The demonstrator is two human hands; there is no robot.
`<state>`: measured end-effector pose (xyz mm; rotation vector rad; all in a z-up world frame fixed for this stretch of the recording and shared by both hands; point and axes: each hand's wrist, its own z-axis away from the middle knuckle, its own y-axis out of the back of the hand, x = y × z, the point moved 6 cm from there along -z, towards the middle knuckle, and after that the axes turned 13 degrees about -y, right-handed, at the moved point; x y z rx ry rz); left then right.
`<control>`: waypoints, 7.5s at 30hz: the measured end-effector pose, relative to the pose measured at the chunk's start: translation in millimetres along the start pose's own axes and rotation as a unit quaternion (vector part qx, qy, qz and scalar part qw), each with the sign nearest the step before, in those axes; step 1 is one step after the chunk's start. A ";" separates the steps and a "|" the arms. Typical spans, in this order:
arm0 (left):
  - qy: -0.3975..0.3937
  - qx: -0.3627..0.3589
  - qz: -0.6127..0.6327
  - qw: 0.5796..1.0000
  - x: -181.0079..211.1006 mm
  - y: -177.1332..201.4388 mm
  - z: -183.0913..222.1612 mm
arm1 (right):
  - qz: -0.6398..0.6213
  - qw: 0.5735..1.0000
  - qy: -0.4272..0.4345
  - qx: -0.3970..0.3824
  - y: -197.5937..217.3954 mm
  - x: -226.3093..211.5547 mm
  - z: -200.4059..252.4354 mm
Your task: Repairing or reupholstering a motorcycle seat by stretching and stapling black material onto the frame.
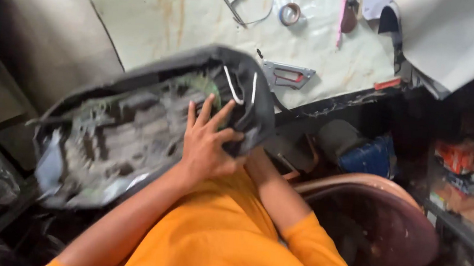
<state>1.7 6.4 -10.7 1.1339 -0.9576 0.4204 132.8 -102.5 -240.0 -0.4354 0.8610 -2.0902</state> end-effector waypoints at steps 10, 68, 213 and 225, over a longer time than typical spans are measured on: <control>-0.156 0.129 -0.153 0.967 -40.3 -86.9 -31.3 | 0.616 0.648 0.128 0.429 36.7 -139.0 47.1; -0.077 0.134 -0.226 0.962 -68.6 -142.6 -55.6 | 0.806 0.565 -0.146 0.100 -47.8 -273.6 75.1; -0.018 0.216 0.071 0.974 -230.0 227.5 201.7 | 0.802 0.228 0.508 0.216 -357.2 55.0 22.8; 0.187 0.102 0.157 0.964 -272.4 230.3 165.2 | 0.819 0.390 0.187 0.377 -372.7 -23.8 -21.1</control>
